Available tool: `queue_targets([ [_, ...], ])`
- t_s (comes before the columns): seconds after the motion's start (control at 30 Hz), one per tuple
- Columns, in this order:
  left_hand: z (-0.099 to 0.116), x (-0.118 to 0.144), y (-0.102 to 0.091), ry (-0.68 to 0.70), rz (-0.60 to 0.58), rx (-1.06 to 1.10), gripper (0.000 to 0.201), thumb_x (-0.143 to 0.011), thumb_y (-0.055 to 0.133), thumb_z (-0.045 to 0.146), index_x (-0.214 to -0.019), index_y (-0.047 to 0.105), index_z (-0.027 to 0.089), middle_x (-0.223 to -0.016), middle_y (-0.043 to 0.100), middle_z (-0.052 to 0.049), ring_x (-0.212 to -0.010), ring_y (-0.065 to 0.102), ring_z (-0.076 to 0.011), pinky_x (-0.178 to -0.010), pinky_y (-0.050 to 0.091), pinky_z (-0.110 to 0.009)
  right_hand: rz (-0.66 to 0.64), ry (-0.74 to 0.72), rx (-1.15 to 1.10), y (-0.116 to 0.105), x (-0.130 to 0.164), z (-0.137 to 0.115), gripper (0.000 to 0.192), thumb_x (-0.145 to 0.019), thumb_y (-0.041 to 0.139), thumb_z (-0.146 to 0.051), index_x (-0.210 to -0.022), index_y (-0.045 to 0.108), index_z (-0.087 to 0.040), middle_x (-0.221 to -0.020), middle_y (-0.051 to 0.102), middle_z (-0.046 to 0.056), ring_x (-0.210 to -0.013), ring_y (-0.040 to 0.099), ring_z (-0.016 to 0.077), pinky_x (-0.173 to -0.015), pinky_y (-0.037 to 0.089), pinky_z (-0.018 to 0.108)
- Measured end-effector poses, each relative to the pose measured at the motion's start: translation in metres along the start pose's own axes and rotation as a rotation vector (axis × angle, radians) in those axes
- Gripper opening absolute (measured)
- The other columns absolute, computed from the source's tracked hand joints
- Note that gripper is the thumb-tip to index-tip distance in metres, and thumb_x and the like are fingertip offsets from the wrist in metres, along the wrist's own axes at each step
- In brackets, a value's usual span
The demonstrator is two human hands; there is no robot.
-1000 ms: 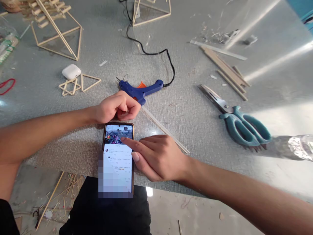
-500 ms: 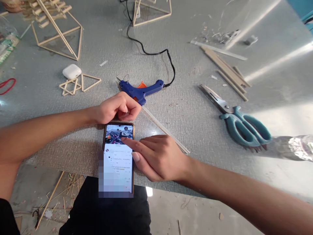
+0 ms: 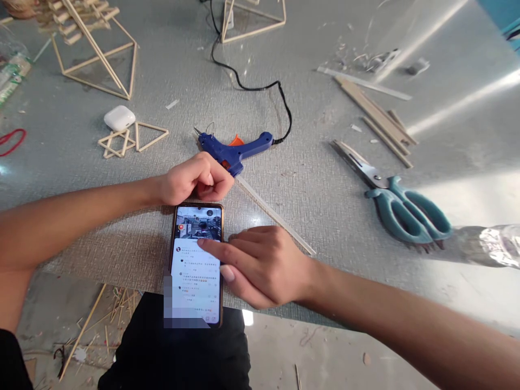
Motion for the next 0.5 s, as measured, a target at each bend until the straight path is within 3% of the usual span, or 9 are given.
queue_targets([
  [0.1,0.001,0.0,0.0,0.01,0.005,-0.007,0.039,-0.09,0.036,0.02,-0.051,0.04,0.018,-0.05,0.037,-0.001,-0.047,0.027,-0.0108,-0.047,0.021,-0.028,-0.019,-0.049,0.019,0.001,-0.001,-0.002,0.038,-0.107,0.03,-0.025,-0.129,0.057,-0.009,-0.07,0.064,0.0,-0.057,0.058,0.0134,-0.053,0.046,0.028],
  [0.27,0.001,0.001,0.0,0.003,-0.001,0.009,0.036,-0.089,0.038,0.022,-0.053,0.039,0.018,-0.051,0.036,-0.001,-0.048,0.028,-0.0107,-0.046,0.022,-0.027,0.033,0.061,0.044,-0.001,0.0,0.003,0.04,-0.106,0.031,-0.023,-0.136,0.051,-0.008,-0.067,0.062,-0.001,-0.052,0.056,0.0125,-0.05,0.045,0.027],
  [0.5,-0.001,0.002,0.0,-0.027,0.011,0.026,0.035,-0.088,0.037,0.027,-0.054,0.039,0.019,-0.051,0.036,-0.002,-0.047,0.026,-0.0112,-0.044,0.017,-0.028,0.035,-0.151,-0.04,-0.001,0.0,-0.008,0.037,-0.104,0.032,-0.024,-0.119,0.061,-0.007,-0.069,0.064,0.002,-0.057,0.059,0.0157,-0.051,0.047,0.03],
])
Point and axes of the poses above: each hand's wrist, its own x-axis away from the middle knuckle, its own y-axis out of the palm, z = x × y, the point moved 5 cm from there along -x, towards the middle knuckle
